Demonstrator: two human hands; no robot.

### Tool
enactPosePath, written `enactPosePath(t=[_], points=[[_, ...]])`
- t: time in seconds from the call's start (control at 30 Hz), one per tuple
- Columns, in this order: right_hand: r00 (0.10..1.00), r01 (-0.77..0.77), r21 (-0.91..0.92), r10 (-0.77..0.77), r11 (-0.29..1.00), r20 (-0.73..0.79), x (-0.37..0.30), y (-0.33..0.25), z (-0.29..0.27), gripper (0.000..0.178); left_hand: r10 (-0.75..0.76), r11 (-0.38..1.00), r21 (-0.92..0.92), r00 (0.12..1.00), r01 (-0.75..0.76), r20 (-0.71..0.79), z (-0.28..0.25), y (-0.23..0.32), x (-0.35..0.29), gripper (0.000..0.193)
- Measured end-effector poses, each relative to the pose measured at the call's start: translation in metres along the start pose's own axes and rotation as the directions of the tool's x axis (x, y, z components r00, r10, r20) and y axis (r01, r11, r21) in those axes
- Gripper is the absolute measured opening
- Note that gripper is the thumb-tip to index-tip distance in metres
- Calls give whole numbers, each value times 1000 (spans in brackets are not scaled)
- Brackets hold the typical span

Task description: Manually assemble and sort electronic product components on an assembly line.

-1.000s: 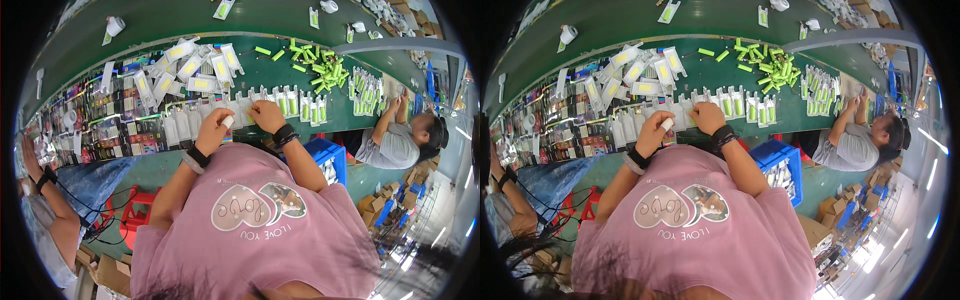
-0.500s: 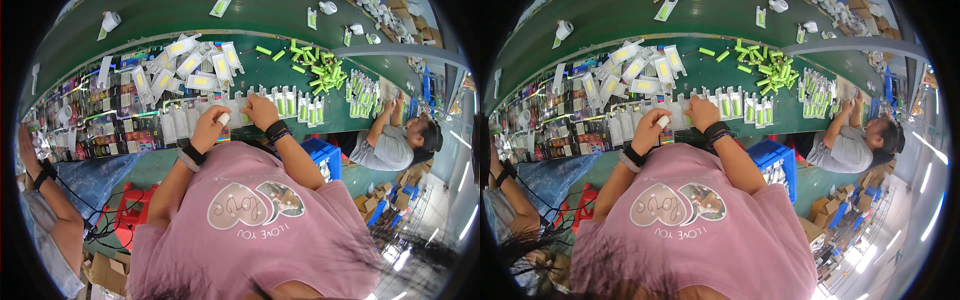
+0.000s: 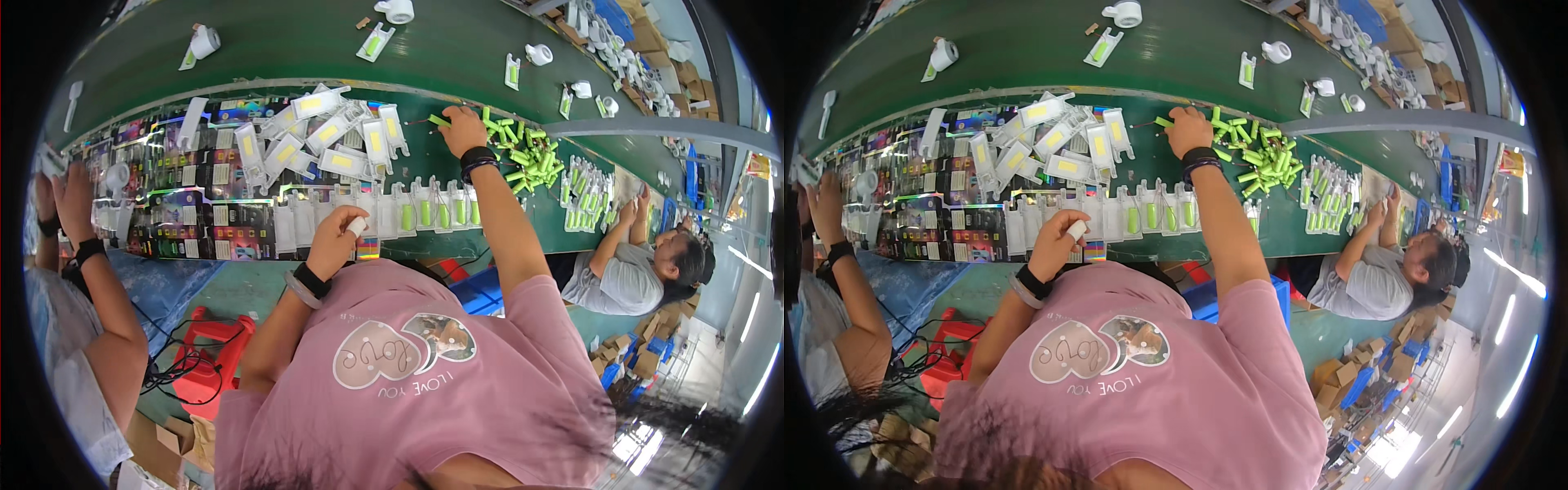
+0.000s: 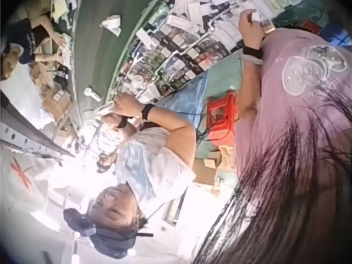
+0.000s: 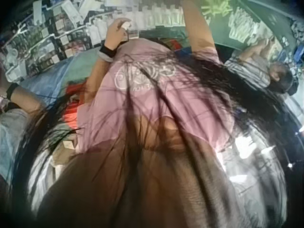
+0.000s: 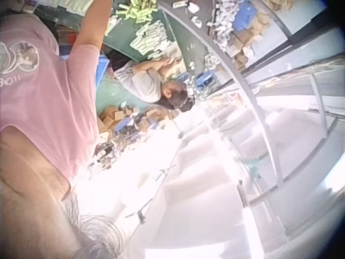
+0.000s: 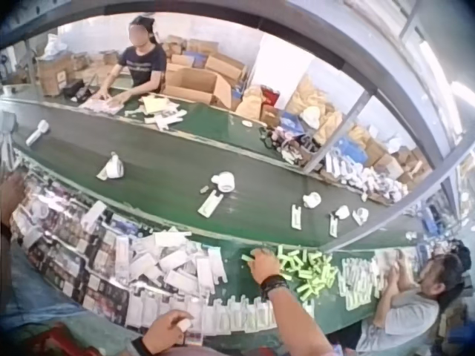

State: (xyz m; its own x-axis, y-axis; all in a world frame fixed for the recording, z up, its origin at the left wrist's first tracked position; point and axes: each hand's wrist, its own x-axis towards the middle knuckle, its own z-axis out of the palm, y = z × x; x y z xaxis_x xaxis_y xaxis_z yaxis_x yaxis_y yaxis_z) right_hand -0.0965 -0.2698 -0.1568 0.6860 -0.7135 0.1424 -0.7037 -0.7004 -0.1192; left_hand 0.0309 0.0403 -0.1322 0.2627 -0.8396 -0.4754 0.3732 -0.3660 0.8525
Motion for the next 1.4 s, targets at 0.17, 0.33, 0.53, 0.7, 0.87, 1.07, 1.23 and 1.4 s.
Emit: enactPosePath(t=[0.17,0.33,0.53,0.7,0.87,1.07,1.23,1.4], points=[[980,12,-134,15,991,197,6,-6,-13,18,-34,999,-13,999,33,-21,-6,-1,-7,18],[857,-514,843,40,160,514,-42,-44,-57,18,-9,1000,-3,1000,9,-10,-11,4,-5,20],[764,-605,796,-284,-5,579,-109,-88,-81,36,12,1000,11,999,-12,53,-12,15,6,23],[719,-662,714,-79,228,691,-139,-97,-60,37,0,1000,15,996,-1,87,-10,9,7,23],[838,-411,647,-14,642,546,-149,-99,-38,34,-7,999,49,990,0,143,-10,5,2,20],[879,-306,510,32,804,476,-142,-114,-32,26,3,999,40,990,-9,140,-10,1,-3,19],[874,-301,350,110,887,473,-139,-122,-23,28,40,997,56,990,-48,134,-10,-2,-2,18],[856,-294,186,172,938,488,-135,-132,-25,25,0,1000,28,995,-3,102,-6,1,-1,21]])
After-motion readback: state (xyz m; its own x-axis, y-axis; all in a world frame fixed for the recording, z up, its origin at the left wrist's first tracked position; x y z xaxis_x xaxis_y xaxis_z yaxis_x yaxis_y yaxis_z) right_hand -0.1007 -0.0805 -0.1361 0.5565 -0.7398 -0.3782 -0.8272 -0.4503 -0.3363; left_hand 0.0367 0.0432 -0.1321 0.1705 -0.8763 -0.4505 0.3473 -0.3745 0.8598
